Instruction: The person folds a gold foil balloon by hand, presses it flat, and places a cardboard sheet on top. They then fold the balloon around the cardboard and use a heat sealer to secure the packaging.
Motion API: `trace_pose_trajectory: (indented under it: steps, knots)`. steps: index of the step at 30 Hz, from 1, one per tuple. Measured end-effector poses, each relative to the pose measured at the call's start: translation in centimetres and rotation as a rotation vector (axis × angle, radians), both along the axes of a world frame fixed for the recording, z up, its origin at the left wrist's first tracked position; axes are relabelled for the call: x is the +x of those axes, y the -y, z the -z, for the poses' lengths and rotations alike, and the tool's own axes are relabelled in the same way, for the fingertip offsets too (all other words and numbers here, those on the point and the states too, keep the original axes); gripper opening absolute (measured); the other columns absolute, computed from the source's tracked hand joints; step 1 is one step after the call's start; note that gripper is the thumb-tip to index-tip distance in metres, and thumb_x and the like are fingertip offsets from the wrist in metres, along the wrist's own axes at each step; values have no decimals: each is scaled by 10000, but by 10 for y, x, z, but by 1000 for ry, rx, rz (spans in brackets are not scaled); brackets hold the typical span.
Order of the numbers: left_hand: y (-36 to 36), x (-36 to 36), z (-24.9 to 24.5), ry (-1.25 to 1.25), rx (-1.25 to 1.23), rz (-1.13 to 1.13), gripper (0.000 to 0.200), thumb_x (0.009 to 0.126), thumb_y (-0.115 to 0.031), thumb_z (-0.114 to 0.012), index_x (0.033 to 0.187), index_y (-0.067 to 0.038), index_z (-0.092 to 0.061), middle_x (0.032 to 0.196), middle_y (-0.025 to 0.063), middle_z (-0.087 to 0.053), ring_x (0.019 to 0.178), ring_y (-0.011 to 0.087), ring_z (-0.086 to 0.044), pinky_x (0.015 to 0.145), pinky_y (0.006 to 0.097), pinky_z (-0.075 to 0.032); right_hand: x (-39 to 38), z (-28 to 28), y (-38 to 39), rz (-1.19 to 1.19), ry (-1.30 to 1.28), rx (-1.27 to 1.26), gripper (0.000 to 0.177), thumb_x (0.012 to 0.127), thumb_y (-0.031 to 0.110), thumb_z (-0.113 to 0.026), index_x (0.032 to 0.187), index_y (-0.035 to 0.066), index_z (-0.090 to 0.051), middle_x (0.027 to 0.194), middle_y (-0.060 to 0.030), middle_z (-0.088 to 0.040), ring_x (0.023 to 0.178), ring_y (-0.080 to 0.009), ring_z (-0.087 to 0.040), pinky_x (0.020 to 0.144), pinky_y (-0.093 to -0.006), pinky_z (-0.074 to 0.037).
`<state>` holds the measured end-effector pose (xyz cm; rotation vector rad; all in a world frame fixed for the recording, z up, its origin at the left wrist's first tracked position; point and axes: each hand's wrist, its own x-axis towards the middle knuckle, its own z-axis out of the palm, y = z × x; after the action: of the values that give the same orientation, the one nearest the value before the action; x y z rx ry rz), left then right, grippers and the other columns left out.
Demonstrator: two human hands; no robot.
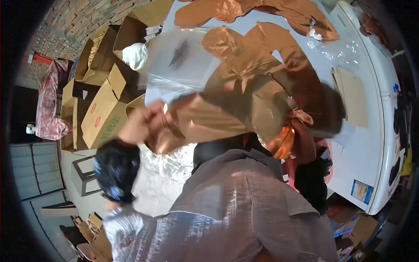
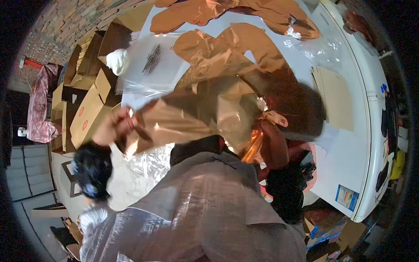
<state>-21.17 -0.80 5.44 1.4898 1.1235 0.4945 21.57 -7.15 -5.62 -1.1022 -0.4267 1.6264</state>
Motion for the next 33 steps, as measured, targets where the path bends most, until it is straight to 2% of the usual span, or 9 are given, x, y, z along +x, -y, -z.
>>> trace_pose_trajectory:
  steps: [1,3,8,14,16,18,25,29,33]
  knots:
    - [-30,0,-14,-301,251,66,60,954,-91,-597,993,-45,-602,846,4,-630,816,96,-585,742,273,-481,-10,-29,2,-74,47,-18,235,993,242,-442,985,42,-565,933,-49,-600,834,-128,-602,766,-295,-496]
    - [-91,17,-43,-177,104,65,79,940,-14,-558,981,-58,-608,895,-12,-623,854,100,-576,756,276,-497,-16,-38,6,-164,360,150,215,990,233,-458,982,48,-567,905,-47,-595,849,-117,-599,763,-288,-498]
    - [-312,47,17,-414,446,505,225,958,-233,-578,858,-33,-554,917,50,-615,877,127,-593,718,288,-487,-22,-7,26,-23,0,43,210,1001,241,-463,1012,55,-561,956,-42,-596,883,-123,-592,779,-303,-498]
    - [-303,168,19,-840,722,576,255,905,-241,-673,1081,-74,-597,995,83,-576,939,221,-615,803,373,-507,-53,-35,32,231,-236,-101,245,993,282,-495,1115,78,-551,964,-30,-604,860,-135,-600,781,-293,-502]
    - [-296,161,28,-704,1042,471,269,915,-261,-647,1115,-86,-603,1030,111,-574,977,278,-597,830,386,-498,-45,-3,41,146,-302,-36,267,977,281,-519,1122,62,-566,952,-23,-614,815,-135,-599,754,-288,-501]
    - [-284,154,34,-525,1358,351,288,925,-280,-622,1148,-99,-609,1066,140,-573,1016,335,-579,857,399,-489,-40,22,39,-87,205,149,265,960,255,-535,1107,40,-584,935,-22,-626,779,-127,-592,710,-281,-498]
    - [-41,125,37,-124,539,16,165,958,-171,-575,967,-7,-563,861,93,-636,802,170,-622,728,295,-482,-46,-17,37,-89,197,-43,227,927,193,-568,1058,12,-613,912,-17,-634,759,-98,-576,654,-251,-474]
    - [49,118,79,-117,49,53,276,991,-280,-564,1065,-16,-530,892,59,-624,838,128,-610,769,265,-478,-44,5,40,-75,203,-25,146,919,206,-541,951,66,-571,775,61,-509,641,-41,-440,596,-208,-377]
    - [74,144,116,268,-495,-41,485,994,-452,-507,1238,-33,-492,1099,71,-610,1005,143,-600,860,300,-483,-51,7,41,-6,144,-45,167,926,226,-536,960,68,-577,772,60,-518,605,-33,-419,553,-196,-341]
